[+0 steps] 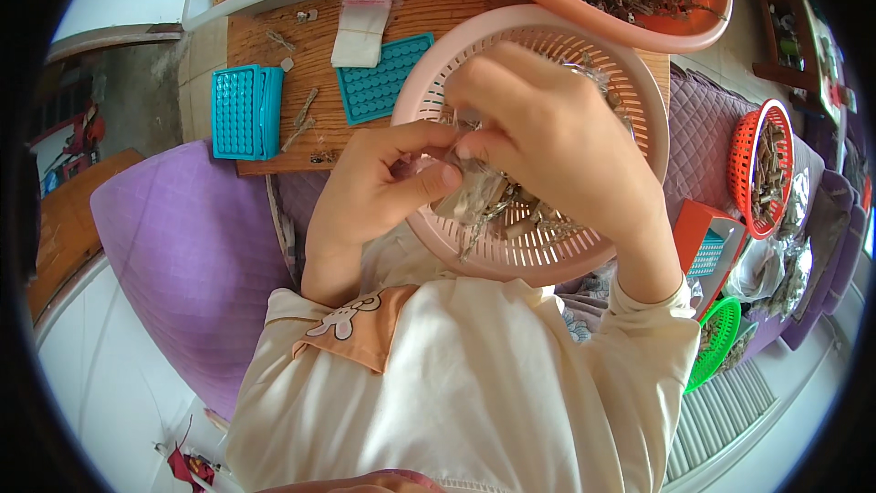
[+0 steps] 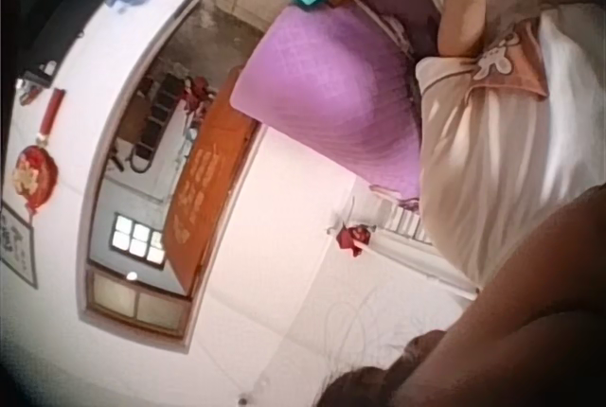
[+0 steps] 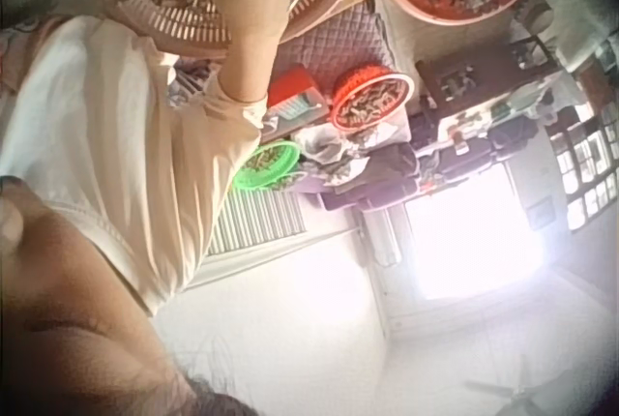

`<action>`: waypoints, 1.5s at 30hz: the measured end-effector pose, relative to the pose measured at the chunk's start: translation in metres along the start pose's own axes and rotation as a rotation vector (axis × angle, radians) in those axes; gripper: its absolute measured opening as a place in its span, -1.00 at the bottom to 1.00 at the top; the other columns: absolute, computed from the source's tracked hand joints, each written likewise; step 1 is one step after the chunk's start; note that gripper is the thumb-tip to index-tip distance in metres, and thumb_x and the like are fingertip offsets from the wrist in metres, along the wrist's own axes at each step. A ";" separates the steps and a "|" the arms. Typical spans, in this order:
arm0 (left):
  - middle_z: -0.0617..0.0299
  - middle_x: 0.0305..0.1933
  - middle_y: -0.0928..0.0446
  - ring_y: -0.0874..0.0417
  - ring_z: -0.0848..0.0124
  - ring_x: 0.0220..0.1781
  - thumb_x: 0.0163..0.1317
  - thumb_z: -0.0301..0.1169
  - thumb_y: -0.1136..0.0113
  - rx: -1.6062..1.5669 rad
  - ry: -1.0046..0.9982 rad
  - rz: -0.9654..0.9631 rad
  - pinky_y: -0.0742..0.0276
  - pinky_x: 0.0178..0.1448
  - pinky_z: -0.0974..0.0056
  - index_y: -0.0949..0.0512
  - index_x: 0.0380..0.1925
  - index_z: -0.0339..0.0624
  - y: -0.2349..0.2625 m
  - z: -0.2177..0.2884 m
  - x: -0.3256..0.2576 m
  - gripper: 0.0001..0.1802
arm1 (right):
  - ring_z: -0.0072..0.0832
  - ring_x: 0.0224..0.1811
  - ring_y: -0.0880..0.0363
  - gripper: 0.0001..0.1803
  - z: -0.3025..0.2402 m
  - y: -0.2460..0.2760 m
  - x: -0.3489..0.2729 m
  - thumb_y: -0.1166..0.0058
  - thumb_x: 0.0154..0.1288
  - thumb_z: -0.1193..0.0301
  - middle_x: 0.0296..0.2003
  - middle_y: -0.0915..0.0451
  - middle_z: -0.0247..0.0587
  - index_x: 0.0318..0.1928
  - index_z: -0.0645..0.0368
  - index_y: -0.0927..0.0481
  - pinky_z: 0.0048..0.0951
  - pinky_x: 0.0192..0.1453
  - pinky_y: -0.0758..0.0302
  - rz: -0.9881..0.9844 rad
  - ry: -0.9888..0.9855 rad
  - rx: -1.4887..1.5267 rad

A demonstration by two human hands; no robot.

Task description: The person sits at a low table and repeatedly picks up small, clear plastic bags containing dried plant material. They open the bags, add more dried herbs from a pink basket, and seal the bags. The filled bags are placed on a teal silicone mat on the table.

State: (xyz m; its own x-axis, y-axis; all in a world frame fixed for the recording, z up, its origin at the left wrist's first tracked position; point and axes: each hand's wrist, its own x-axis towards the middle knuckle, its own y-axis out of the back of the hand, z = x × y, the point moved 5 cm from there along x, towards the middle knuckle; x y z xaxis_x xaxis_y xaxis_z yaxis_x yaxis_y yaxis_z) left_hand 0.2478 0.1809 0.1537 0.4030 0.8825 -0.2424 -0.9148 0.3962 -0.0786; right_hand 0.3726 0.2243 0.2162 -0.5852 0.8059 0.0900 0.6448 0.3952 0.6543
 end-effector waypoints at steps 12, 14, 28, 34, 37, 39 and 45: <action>0.36 -0.48 -0.50 -0.38 0.71 -0.47 0.09 -0.29 -0.20 -0.352 -0.019 0.081 -0.30 -0.44 0.56 -0.50 -0.18 -0.36 0.007 -0.012 0.006 -0.63 | -0.47 -0.45 -0.53 -0.72 0.008 0.004 -0.024 -0.19 -0.08 0.53 -0.42 -0.56 -0.21 -0.24 0.20 -0.57 -0.54 -0.43 -0.44 0.317 0.086 -0.006; 0.36 -0.51 -0.49 -0.37 0.71 -0.49 0.08 -0.27 -0.21 -0.264 -0.032 0.070 -0.29 -0.46 0.55 -0.51 -0.19 -0.34 0.007 -0.014 0.005 -0.62 | -0.49 -0.49 -0.53 -0.73 0.011 -0.002 -0.023 -0.18 -0.09 0.56 -0.46 -0.55 -0.23 -0.26 0.19 -0.58 -0.55 -0.46 -0.44 0.351 0.004 0.024; 0.40 -0.50 -0.50 -0.32 0.74 -0.54 0.08 -0.32 -0.21 -0.238 -0.052 0.196 -0.22 -0.51 0.59 -0.51 -0.21 -0.36 0.012 -0.015 0.000 -0.65 | -0.19 -0.15 -0.46 -0.74 0.009 -0.017 -0.018 -0.21 -0.15 0.54 -0.09 -0.41 -0.06 -0.31 0.16 -0.60 -0.35 -0.20 -0.46 0.216 0.069 -0.010; 0.36 -0.43 -0.51 -0.35 0.73 -0.50 0.12 -0.37 -0.15 -0.212 -0.093 0.231 -0.26 -0.46 0.59 -0.50 -0.19 -0.34 0.013 -0.007 0.000 -0.70 | -0.18 0.05 -0.36 -0.61 0.018 -0.036 -0.019 -0.28 -0.21 0.52 0.05 -0.30 -0.01 -0.23 0.16 -0.57 -0.31 -0.03 -0.44 0.141 -0.055 0.353; 0.32 -0.40 -0.52 -0.38 0.73 -0.45 0.13 -0.39 -0.14 -0.161 -0.079 0.224 -0.28 -0.43 0.59 -0.50 -0.18 -0.33 0.012 -0.013 0.000 -0.72 | -0.22 0.04 -0.38 -0.58 0.019 -0.038 -0.019 -0.29 -0.20 0.52 0.07 -0.28 -0.01 -0.20 0.18 -0.55 -0.34 -0.02 -0.44 0.150 -0.070 0.334; 0.31 -0.40 -0.52 -0.39 0.72 -0.43 0.14 -0.39 -0.14 -0.194 -0.122 0.267 -0.30 -0.40 0.58 -0.50 -0.18 -0.32 0.013 -0.012 0.000 -0.72 | -0.29 0.01 -0.42 -0.55 0.020 -0.038 -0.020 -0.28 -0.16 0.54 0.08 -0.26 0.00 -0.14 0.21 -0.51 -0.37 -0.04 -0.45 0.193 -0.013 0.291; 0.21 -0.23 -0.52 -0.44 0.65 -0.41 0.09 -0.39 -0.18 -0.049 -0.159 0.324 -0.35 -0.36 0.53 -0.50 -0.20 -0.29 0.017 -0.004 -0.003 -0.72 | -0.47 -0.10 -0.45 -0.35 0.028 -0.058 -0.028 -0.20 -0.03 0.60 -0.08 -0.44 -0.13 0.12 0.32 -0.26 -0.47 -0.03 -0.42 0.227 -0.443 1.083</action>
State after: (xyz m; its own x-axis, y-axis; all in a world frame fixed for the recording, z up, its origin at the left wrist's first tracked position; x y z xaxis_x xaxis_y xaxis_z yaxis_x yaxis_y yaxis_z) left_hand 0.2309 0.1838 0.1492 0.0878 0.9901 -0.1095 -0.9943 0.0805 -0.0697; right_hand 0.3654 0.1916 0.1551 -0.3205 0.9035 -0.2846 0.9158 0.2189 -0.3366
